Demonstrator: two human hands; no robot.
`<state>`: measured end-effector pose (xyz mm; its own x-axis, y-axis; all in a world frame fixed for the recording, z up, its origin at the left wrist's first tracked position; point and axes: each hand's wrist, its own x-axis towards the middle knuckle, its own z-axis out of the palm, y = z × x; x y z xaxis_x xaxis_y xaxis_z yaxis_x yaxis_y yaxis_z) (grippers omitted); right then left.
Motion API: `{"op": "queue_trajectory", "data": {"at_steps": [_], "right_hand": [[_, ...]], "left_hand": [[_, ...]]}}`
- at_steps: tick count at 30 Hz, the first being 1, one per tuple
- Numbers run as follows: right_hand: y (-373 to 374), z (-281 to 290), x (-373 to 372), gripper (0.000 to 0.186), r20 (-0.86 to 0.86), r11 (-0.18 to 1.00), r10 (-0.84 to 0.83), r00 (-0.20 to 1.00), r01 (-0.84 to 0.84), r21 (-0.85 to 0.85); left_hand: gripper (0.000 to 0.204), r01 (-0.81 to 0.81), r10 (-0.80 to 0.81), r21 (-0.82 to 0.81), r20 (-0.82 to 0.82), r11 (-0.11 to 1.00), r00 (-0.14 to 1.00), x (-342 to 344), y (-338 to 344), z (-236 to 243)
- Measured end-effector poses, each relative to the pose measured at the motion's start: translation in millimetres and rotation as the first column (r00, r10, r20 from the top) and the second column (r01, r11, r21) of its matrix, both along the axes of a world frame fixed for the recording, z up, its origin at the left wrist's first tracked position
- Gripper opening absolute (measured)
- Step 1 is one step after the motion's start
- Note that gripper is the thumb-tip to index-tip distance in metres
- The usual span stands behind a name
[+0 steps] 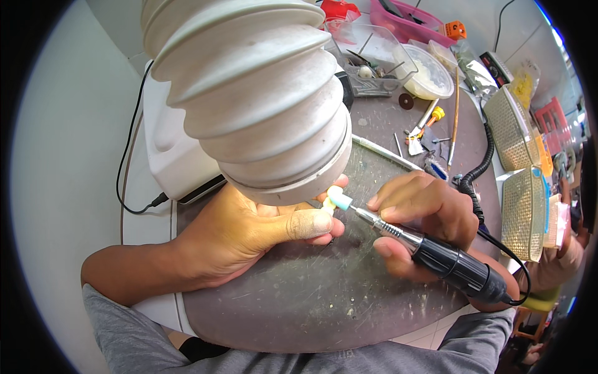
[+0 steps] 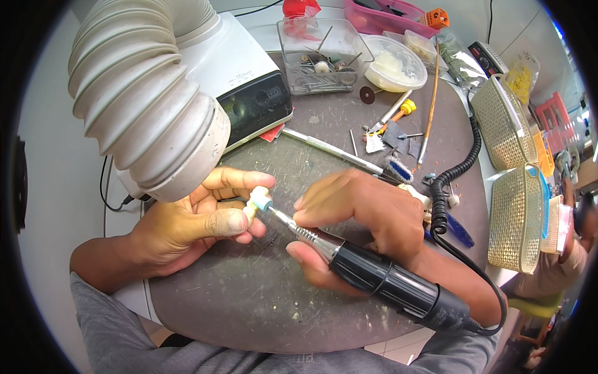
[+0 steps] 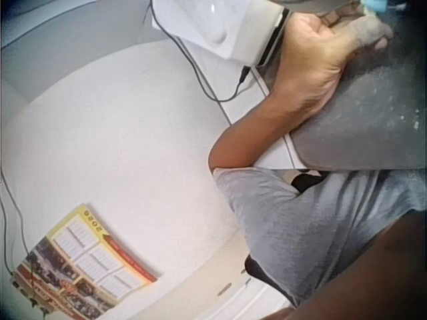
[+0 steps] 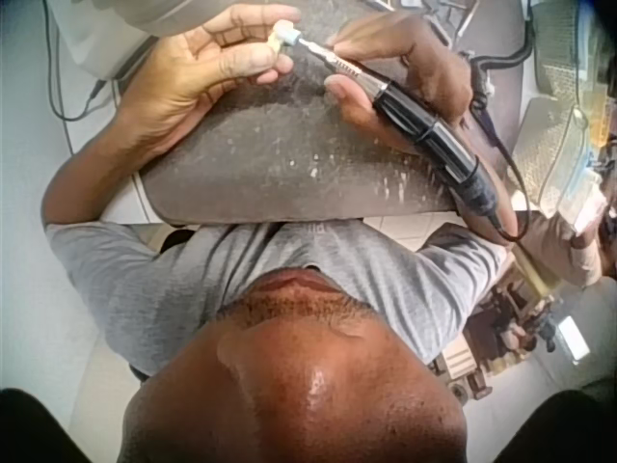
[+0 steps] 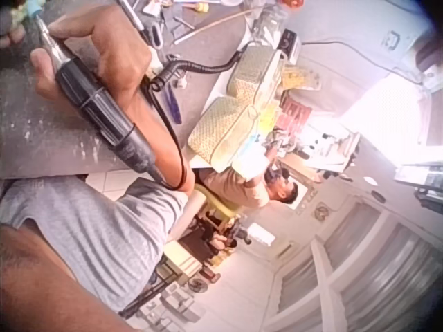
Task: The person uses a rotary tool to finish and polish a dental bridge, holding the bridge by hand and moving it against the rotating tip while working under a ventilation hood.
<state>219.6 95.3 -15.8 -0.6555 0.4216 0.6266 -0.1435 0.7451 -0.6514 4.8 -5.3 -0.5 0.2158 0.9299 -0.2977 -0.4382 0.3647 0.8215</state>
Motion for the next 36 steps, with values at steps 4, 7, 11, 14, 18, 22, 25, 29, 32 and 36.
{"op": "queue_trajectory", "data": {"at_steps": [4,7,11,14,18,22,25,29,32,36], "right_hand": [[-3.9,0.5,2.6,0.028,0.026,0.997,-0.061,0.998,0.062,-0.038],[-0.2,-2.9,0.5,0.027,-0.024,0.999,0.008,1.0,-0.009,-0.047],[0.9,-0.6,1.9,0.027,0.007,1.0,-0.02,1.0,0.02,-0.006],[-1.1,-0.8,3.7,0.027,0.016,0.996,-0.083,0.996,0.084,-0.038],[2.7,1.4,4.7,0.028,0.055,0.999,0.039,0.998,-0.041,0.033],[1.1,2.8,8.7,0.027,0.141,1.0,-0.006,0.99,0.004,0.012],[1.0,3.6,8.4,0.028,0.127,1.0,0.016,0.992,-0.016,0.003],[0.7,-1.2,2.4,0.028,-0.002,0.999,-0.031,1.0,0.031,-0.024],[-0.3,-1.6,4.0,0.028,0.022,0.997,-0.077,0.997,0.077,-0.016],[2.0,-1.9,1.5,0.028,-0.016,1.0,-0.012,1.0,0.012,0.002]], "left_hand": [[0.047,0.009,-0.009,0.017,-0.012,1.0,1.0,-0.1,1.6,-1.5],[0.047,0.014,-0.014,0.0,-0.006,1.0,1.0,-0.2,1.2,0.5],[0.048,0.025,-0.025,-0.021,0.01,0.999,1.0,-1.8,2.4,-0.2],[0.048,0.033,-0.033,-0.032,-0.002,0.999,0.999,-1.8,3.1,0.1],[0.049,0.028,-0.028,-0.043,0.017,0.999,0.999,-2.2,0.1,0.1],[0.049,0.035,-0.036,-0.038,-0.004,0.999,0.999,-2.0,1.8,-0.1],[0.049,0.038,-0.039,-0.041,-0.011,0.998,0.999,-1.3,1.6,1.0],[0.049,0.04,-0.04,-0.031,0.002,0.999,0.999,-1.3,1.8,-0.3],[0.049,0.032,-0.033,-0.051,-0.023,0.998,0.999,-0.3,1.4,1.5],[0.048,0.055,-0.056,-0.047,-0.008,0.997,0.998,-1.7,0.4,3.5]]}}
